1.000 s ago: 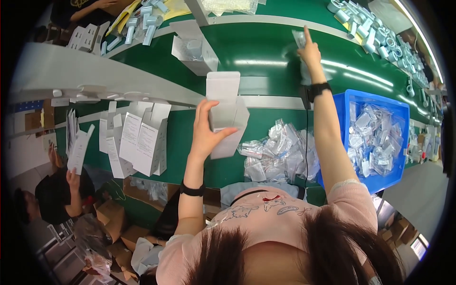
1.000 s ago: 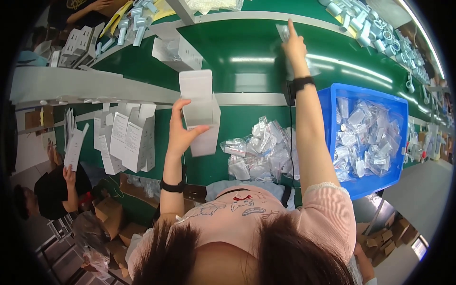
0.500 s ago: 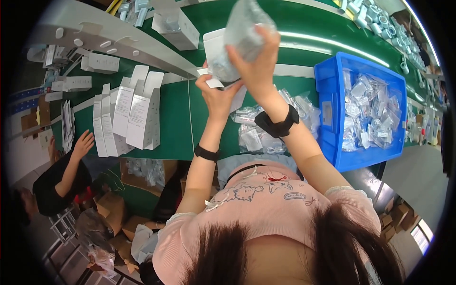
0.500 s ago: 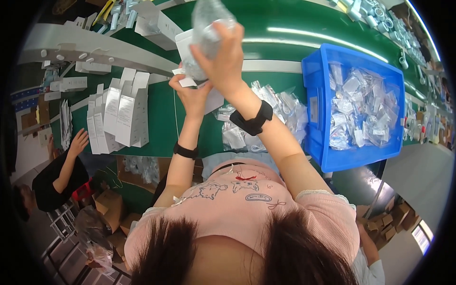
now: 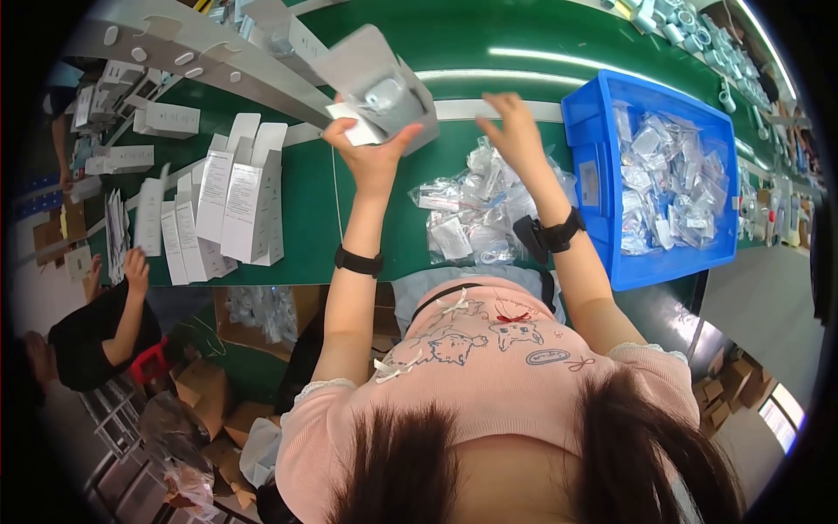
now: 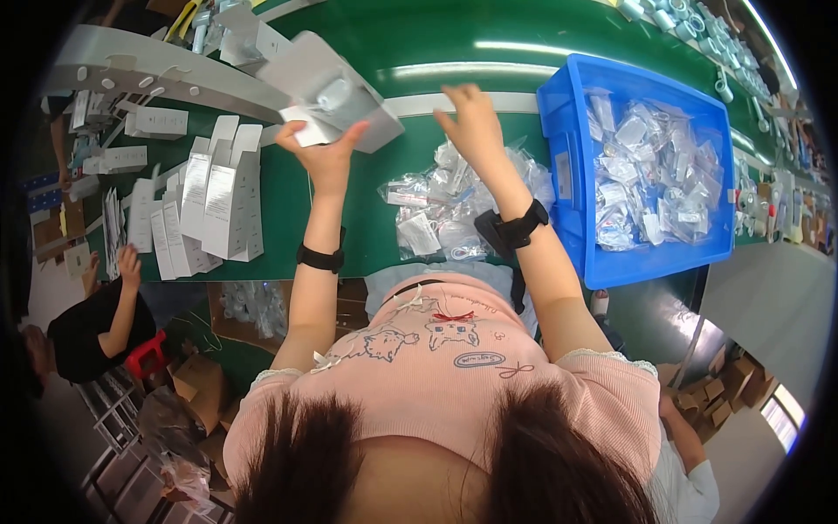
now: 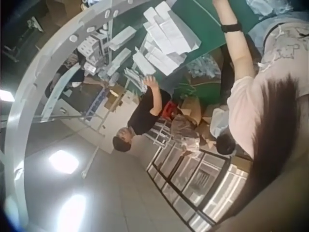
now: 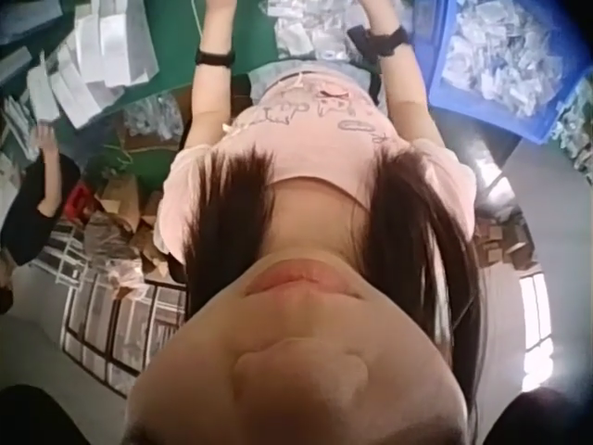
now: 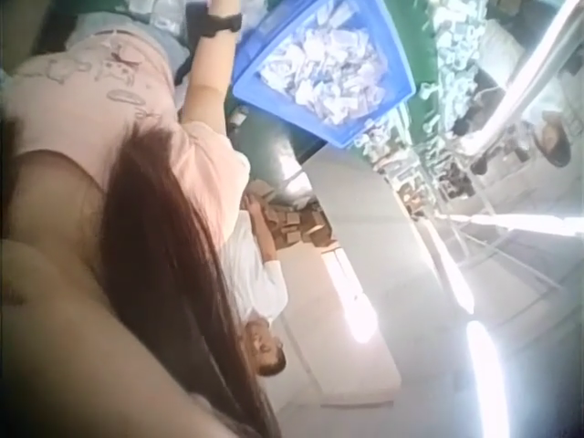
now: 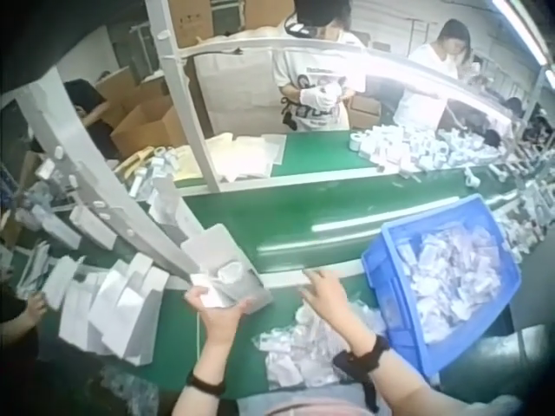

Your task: Packaging items from plastic bags into white boxes on an assembly line.

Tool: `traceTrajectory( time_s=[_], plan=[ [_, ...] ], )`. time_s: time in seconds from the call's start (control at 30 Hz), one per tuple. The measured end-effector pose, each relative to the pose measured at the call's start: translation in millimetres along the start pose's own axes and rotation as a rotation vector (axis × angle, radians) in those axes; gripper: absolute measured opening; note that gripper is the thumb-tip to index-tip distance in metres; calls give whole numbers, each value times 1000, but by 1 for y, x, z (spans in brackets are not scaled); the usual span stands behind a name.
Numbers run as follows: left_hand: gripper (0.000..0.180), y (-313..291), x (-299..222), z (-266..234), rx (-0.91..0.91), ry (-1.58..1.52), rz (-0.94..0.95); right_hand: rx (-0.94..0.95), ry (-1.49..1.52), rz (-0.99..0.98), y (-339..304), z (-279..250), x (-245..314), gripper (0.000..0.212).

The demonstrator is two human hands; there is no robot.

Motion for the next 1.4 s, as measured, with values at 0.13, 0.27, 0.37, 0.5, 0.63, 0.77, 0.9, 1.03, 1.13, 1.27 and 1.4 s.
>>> traceTrajectory(
  time_s=[0.13,0.27,0.37,0.5,0.63,0.77,0.9,1.03,1.13,1.27,1.4],
  plan=[
    [75,-26,17,-13,149,206,-56,466,-396,213,-29,19,-13,38],
    [71,-25,0,-13,196,229,19,493,-339,112,-44,31,-51,44],
    [58,-11,-27,-15,251,315,51,282,0,130,-51,27,-57,45],
    [40,-4,-30,-25,314,407,62,289,-9,20,-62,7,-36,42],
    [29,4,-41,-19,339,476,-18,417,-95,-49,-68,2,-35,33],
    [21,8,-34,-19,322,532,-56,377,-14,-236,-68,-5,-28,26],
    [18,18,-32,-26,243,559,-56,224,353,-229,-39,-30,8,24],
    [19,27,-31,-32,222,505,-174,-70,649,-298,2,-58,78,20],
    [20,32,-30,-28,229,462,-210,123,358,-869,25,-46,115,12],
    [19,30,-19,-32,186,437,-171,424,37,-1103,37,-5,117,13],
    [20,23,-12,-37,148,391,-174,424,-72,-1205,20,2,130,28]
  ],
)
Point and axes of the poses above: each hand's wrist, its own y-axis towards the middle knuckle, its own z-axis out of the palm, x = y × z, the point moved 3 cm from there along y, towards the middle knuckle, and after that the axes turned 2 degrees about z, right-handed, at the moved point
